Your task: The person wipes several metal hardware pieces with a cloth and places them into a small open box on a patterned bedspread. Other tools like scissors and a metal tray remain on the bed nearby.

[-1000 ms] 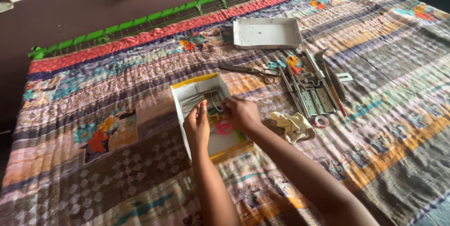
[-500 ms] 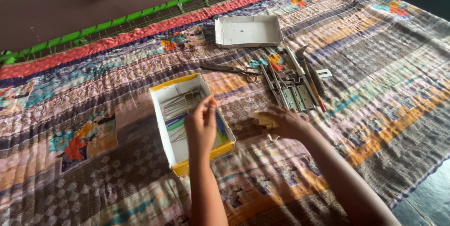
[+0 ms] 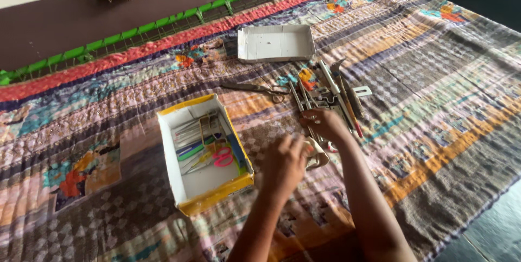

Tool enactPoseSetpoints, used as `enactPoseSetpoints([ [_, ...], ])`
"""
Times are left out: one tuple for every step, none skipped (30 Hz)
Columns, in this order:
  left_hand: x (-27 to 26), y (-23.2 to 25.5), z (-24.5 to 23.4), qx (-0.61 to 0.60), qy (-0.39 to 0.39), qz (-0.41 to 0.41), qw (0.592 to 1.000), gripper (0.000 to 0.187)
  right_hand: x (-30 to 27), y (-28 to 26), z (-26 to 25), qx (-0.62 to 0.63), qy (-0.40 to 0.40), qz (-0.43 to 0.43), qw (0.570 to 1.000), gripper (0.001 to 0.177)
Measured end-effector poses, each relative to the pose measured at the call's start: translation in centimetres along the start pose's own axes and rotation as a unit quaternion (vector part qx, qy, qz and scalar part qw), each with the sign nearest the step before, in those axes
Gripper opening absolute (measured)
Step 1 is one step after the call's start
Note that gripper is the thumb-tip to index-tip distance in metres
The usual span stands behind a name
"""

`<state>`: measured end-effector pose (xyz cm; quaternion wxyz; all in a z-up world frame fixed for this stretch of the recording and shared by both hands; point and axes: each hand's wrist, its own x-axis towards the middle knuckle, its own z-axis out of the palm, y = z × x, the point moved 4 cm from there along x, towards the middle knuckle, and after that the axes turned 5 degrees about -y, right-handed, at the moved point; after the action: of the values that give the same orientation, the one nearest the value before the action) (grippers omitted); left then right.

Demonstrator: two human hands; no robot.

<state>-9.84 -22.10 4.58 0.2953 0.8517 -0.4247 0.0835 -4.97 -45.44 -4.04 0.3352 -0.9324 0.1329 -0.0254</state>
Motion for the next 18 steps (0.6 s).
enactPoseSetpoints([
  [0.0,0.4,1.4,0.011,-0.034,0.005,0.999,0.041,0.2,0.7,-1.0,-0.052,0.075,-0.027,0.995,0.030],
  [-0.2,0.7,2.8,0.023,-0.068,0.009,0.997,0.045,-0.1,1.8,-2.4,-0.104,0.148,-0.054,0.982,0.028],
  [-0.3,0.8,4.3,0.031,-0.103,0.012,0.994,0.050,-0.6,2.9,-3.6,-0.157,0.219,-0.079,0.960,0.026],
  [-0.2,0.6,5.5,0.048,-0.103,0.022,0.993,0.057,-0.8,4.9,-4.3,-0.123,0.235,-0.006,0.964,0.026],
  [-0.3,0.4,6.8,0.064,-0.103,0.030,0.992,0.065,-1.1,6.6,-4.8,-0.090,0.248,0.066,0.962,0.026],
  [-0.5,0.2,8.1,0.079,-0.103,0.037,0.991,0.073,-1.4,7.8,-5.4,-0.086,0.269,0.090,0.955,0.025],
  [-0.7,0.0,9.2,0.120,-0.093,0.048,0.987,0.073,-1.6,8.6,-5.7,-0.081,0.288,0.112,0.948,0.024],
  [-0.9,-0.1,10.4,0.160,-0.084,0.059,0.982,0.074,-1.6,9.2,-5.9,-0.076,0.307,0.133,0.939,0.023],
  [-1.1,-0.3,11.4,0.202,-0.077,0.071,0.974,0.075,-1.6,9.4,-5.6,-0.086,0.312,0.143,0.935,0.024],
  [-1.2,-0.5,12.1,0.220,-0.051,0.078,0.971,0.071,-1.7,9.5,-5.4,-0.097,0.316,0.153,0.931,0.025],
  [-1.2,-0.7,12.7,0.237,-0.024,0.085,0.967,0.067,-1.6,9.5,-5.3,-0.108,0.321,0.162,0.927,0.026],
  [-1.3,-0.9,13.1,0.255,0.003,0.092,0.962,0.064,-1.6,9.5,-5.1,-0.103,0.320,0.162,0.928,0.027],
  [-1.4,-1.2,13.5,0.186,-0.015,0.093,0.978,0.060,-1.6,9.5,-5.0,-0.098,0.318,0.163,0.929,0.027],
  [-1.4,-1.6,13.8,0.116,-0.033,0.093,0.988,0.061,-1.5,9.6,-4.8,-0.093,0.317,0.164,0.929,0.028],
  [-1.4,-1.8,14.0,0.044,-0.049,0.095,0.993,0.067,-1.3,9.6,-4.8,-0.118,0.318,0.169,0.926,0.030],
  [-1.3,-2.2,13.9,0.024,-0.041,0.088,0.995,0.057,-1.0,9.7,-4.6,-0.143,0.318,0.174,0.921,0.032],
  [-1.1,-2.5,13.8,0.004,-0.034,0.084,0.996,0.049,-0.7,9.9,-4.6,-0.168,0.320,0.180,0.915,0.035],
  [-1.0,-2.7,13.7,-0.017,-0.026,0.079,0.996,0.042,-0.5,10.0,-4.1,-0.180,0.318,0.184,0.913,0.031],
])
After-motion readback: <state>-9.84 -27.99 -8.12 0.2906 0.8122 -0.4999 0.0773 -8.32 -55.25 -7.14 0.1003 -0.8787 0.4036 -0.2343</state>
